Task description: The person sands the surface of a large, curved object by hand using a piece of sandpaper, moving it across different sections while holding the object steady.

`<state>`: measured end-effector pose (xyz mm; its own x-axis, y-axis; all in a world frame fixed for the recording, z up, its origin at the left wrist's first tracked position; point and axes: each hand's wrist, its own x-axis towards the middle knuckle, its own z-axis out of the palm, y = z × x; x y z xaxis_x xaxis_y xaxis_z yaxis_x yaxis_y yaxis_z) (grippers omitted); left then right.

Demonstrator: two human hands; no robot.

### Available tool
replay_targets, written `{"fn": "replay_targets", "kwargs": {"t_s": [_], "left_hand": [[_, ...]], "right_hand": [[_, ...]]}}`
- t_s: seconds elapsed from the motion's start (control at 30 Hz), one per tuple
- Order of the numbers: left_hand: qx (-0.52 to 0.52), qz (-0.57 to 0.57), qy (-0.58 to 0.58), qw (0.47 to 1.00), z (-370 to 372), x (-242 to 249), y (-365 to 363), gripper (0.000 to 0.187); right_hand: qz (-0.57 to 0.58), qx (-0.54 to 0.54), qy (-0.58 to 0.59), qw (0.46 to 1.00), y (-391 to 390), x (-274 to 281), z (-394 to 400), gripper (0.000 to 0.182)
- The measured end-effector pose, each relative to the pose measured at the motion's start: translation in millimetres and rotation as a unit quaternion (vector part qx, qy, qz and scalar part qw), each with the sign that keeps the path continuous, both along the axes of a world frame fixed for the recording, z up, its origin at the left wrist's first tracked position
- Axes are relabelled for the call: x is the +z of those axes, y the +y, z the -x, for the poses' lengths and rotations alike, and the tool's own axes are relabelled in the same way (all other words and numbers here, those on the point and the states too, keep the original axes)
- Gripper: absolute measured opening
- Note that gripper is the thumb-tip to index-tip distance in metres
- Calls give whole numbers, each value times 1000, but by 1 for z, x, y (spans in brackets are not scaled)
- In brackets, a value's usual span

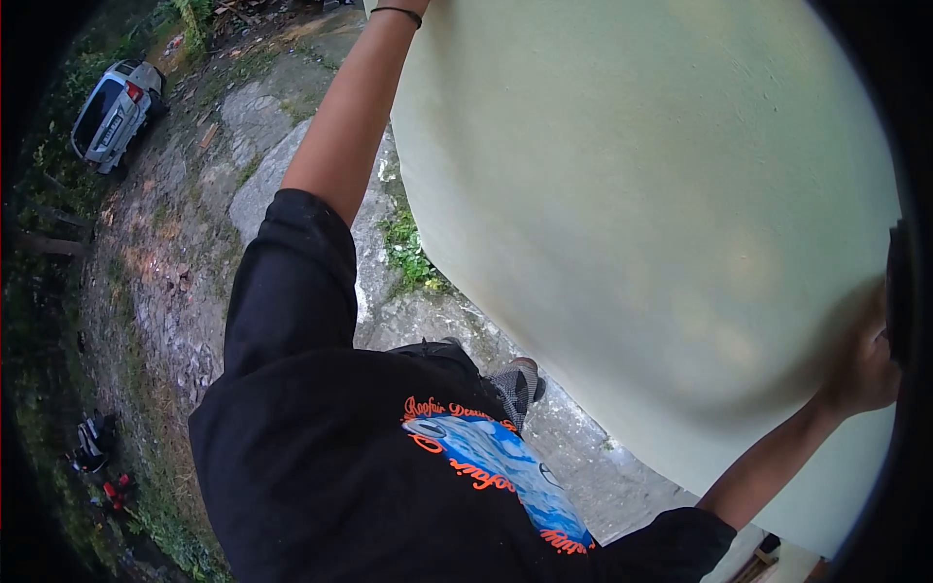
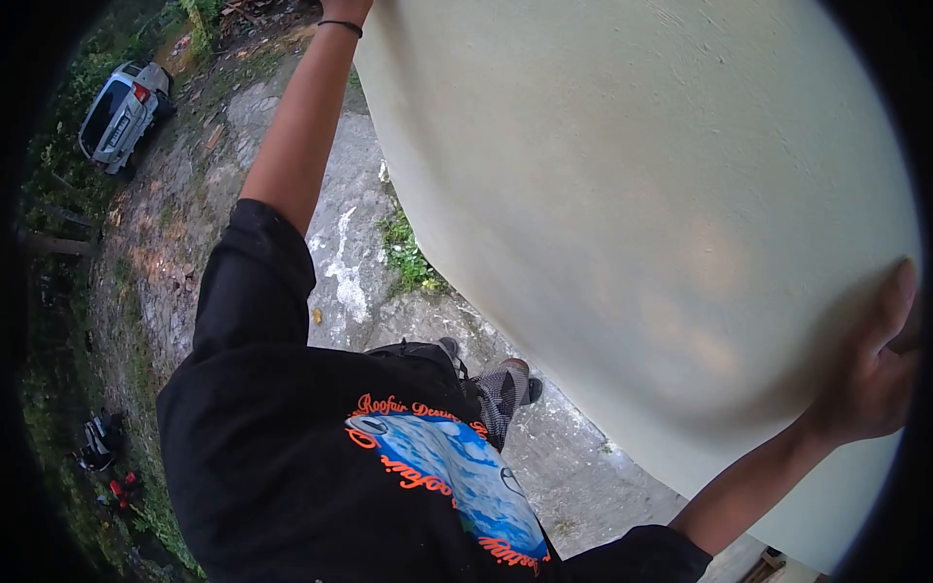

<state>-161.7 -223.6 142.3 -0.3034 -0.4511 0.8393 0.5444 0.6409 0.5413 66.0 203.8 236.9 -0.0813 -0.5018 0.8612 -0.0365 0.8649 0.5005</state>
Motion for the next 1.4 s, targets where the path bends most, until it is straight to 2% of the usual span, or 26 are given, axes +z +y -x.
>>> {"fn": "replay_targets", "kwargs": {"t_s": [0.07, 0.13, 0.2, 0.27, 0.3, 0.33, 0.4, 0.43, 0.47, 0.57, 0.63, 0.67, 0.7, 0.73, 0.8, 0.83, 0.87, 0.93, 0.97, 1.03, 1.07, 1.1, 1.2, 1.23, 1.3, 1.4], "left_hand": [[5, -3, -89, 996, -29, -33, 30, 53], [-115, 95, 106, 983, -55, -102, 79, 34], [-162, 351, -12, 922, -121, -116, 109, 48], [-123, 383, -6, 916, -112, -101, 91, 45], [-151, 204, 99, 962, -102, -83, 90, 34], [-71, 196, 40, 977, -74, -83, 63, 35], [-138, -47, -7, 989, -28, -54, 21, 54], [-47, -35, -71, 996, -36, -39, 19, 60], [-57, -36, -80, 995, -37, -48, 30, 60], [-78, -88, 61, 991, -58, -80, 89, 58], [-165, -128, -87, 974, -83, -173, 108, 40], [-156, -8, 139, 978, -105, -186, 148, 41], [-217, 151, 41, 964, -137, -187, 149, 46], [-229, 172, 21, 958, -139, -189, 144, 43], [-195, 126, 82, 969, -108, -184, 120, 39], [-164, 43, 49, 984, -96, -169, 105, 36], [-139, -55, -126, 981, -85, -156, 79, 50], [-129, -80, -95, 984, -78, -122, 65, 57], [-265, -104, -188, 940, -82, -116, 48, 48], [-104, -161, -138, 972, -84, -150, 105, 63], [-151, -100, -118, 976, -116, -163, 125, 37], [-204, -41, -96, 973, -148, -176, 145, 26], [-448, -57, -308, 837, -240, -233, 167, 42], [-478, -186, -400, 759, -253, -262, 158, 37], [-494, -312, -475, 658, -261, -284, 135, 34], [-443, -366, -509, 641, -273, -275, 93, 29]], "right_hand": [[-95, -57, 68, 992, 8, 11, 6, 61], [-143, -101, 88, 981, 12, 15, 13, 66], [-184, -89, 89, 975, 8, 17, 13, 64], [-244, -120, 68, 960, 3, 19, 2, 62], [-215, -77, 59, 972, 7, 25, 11, 62], [-204, -69, 52, 975, 6, 28, 22, 62], [-185, -70, 34, 980, 4, 28, 27, 60], [-181, -71, 28, 981, 2, 28, 28, 60], [-178, -71, 25, 981, 0, 26, 31, 59], [-175, -78, 15, 981, -3, 23, 33, 57], [-173, -80, 17, 982, -6, 23, 31, 56], [-176, -82, 18, 981, -9, 22, 30, 56], [-175, -84, 19, 981, -9, 22, 29, 56], [-175, -85, 18, 981, -10, 20, 27, 55], [-171, -85, 17, 981, -11, 18, 27, 55], [-170, -84, 16, 982, -13, 18, 27, 54], [-165, -84, 16, 983, -14, 17, 28, 54], [-157, -84, 19, 984, -14, 15, 25, 54], [-153, -83, 20, 985, -15, 16, 23, 53], [-144, -83, 25, 986, -17, 15, 21, 53], [-139, -83, 29, 986, -18, 15, 19, 53], [-131, -80, 30, 988, -20, 13, 18, 53], [-92, -73, 43, 992, -15, -6, 6, 53], [-66, -69, 46, 994, -13, -17, 3, 54], [29, -59, 20, 998, -17, -64, -6, 54], [221, -86, -125, 964, -39, -171, -34, 58]]}}
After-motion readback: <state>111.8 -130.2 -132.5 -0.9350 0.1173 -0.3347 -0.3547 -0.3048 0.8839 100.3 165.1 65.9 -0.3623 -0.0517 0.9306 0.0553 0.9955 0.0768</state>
